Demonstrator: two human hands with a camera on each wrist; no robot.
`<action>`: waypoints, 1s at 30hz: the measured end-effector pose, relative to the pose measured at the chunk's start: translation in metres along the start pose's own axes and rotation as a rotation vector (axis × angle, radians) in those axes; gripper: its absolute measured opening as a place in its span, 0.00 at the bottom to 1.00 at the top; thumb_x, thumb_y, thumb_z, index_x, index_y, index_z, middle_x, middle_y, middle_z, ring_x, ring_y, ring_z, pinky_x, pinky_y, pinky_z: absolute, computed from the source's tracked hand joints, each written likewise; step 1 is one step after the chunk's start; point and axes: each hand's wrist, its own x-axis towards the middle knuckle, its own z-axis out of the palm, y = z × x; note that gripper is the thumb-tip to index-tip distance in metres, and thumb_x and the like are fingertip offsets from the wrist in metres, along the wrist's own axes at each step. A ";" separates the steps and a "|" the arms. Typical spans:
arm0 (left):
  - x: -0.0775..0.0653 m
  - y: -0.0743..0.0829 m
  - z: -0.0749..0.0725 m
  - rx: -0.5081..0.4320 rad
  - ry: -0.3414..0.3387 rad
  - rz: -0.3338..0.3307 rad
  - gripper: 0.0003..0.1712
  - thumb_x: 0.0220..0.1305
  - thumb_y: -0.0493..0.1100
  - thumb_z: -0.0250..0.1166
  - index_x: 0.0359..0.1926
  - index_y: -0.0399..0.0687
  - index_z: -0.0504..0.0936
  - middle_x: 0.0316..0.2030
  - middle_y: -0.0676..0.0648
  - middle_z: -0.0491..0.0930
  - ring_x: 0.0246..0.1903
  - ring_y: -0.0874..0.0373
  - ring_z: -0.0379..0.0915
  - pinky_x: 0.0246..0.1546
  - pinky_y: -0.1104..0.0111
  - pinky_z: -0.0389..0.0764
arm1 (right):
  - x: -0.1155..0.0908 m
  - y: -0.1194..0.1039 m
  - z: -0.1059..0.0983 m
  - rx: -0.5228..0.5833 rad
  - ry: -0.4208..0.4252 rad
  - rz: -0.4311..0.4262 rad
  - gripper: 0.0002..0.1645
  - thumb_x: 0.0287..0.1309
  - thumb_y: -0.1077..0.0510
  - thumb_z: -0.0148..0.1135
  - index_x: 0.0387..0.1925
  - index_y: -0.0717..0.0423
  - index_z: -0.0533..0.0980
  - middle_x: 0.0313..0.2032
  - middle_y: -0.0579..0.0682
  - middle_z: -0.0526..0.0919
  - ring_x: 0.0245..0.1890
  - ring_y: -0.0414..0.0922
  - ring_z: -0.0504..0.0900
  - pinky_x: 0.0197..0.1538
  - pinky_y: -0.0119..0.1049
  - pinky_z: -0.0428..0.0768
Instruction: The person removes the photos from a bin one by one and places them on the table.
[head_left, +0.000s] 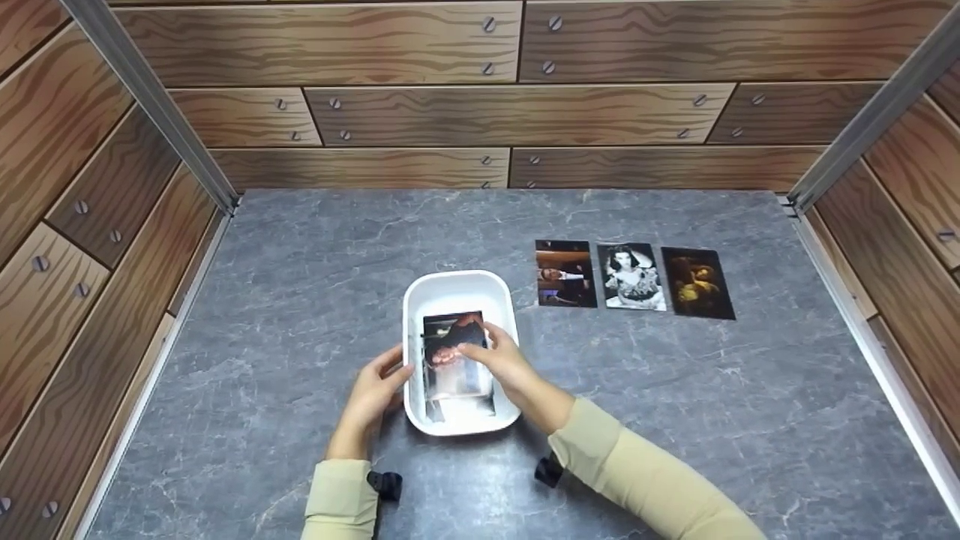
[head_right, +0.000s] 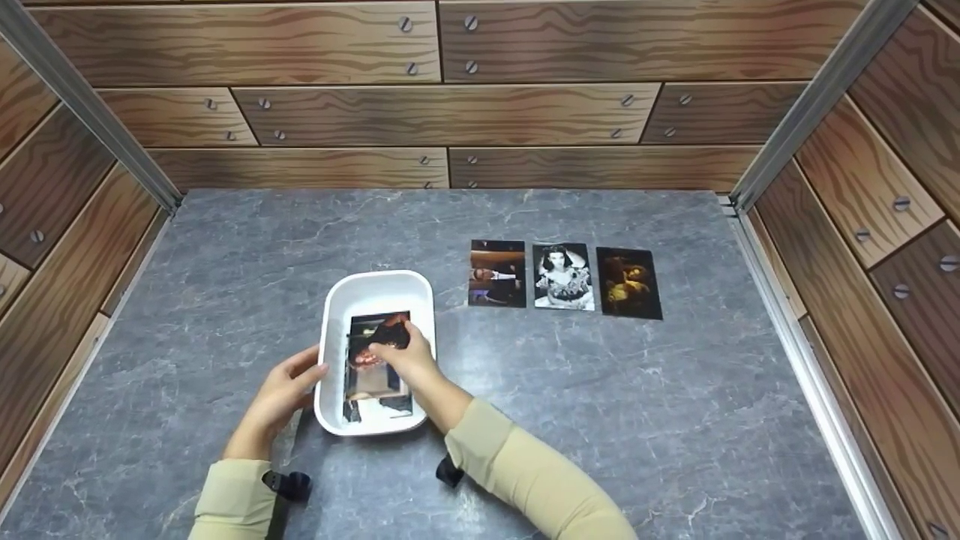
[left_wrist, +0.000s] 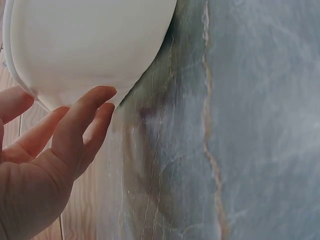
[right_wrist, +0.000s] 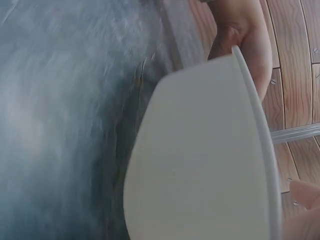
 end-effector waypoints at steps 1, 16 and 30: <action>0.001 0.000 0.000 -0.002 0.002 -0.001 0.30 0.69 0.36 0.56 0.69 0.31 0.63 0.66 0.30 0.64 0.61 0.40 0.69 0.46 0.61 0.83 | 0.000 0.001 0.002 -0.004 0.016 0.014 0.45 0.55 0.64 0.61 0.69 0.76 0.51 0.69 0.74 0.55 0.69 0.66 0.56 0.72 0.54 0.56; 0.000 -0.001 0.000 -0.002 0.010 0.011 0.30 0.69 0.35 0.56 0.68 0.30 0.62 0.66 0.29 0.64 0.59 0.42 0.70 0.47 0.60 0.83 | 0.006 0.007 0.010 -0.055 0.026 0.046 0.41 0.52 0.66 0.59 0.66 0.76 0.57 0.63 0.72 0.66 0.63 0.62 0.67 0.69 0.51 0.64; -0.001 0.001 0.000 0.005 -0.001 -0.021 0.30 0.69 0.36 0.56 0.69 0.33 0.62 0.67 0.30 0.64 0.62 0.39 0.69 0.43 0.61 0.84 | 0.001 0.000 0.007 -0.078 -0.019 0.108 0.46 0.50 0.69 0.54 0.71 0.72 0.51 0.72 0.72 0.50 0.73 0.63 0.48 0.73 0.52 0.56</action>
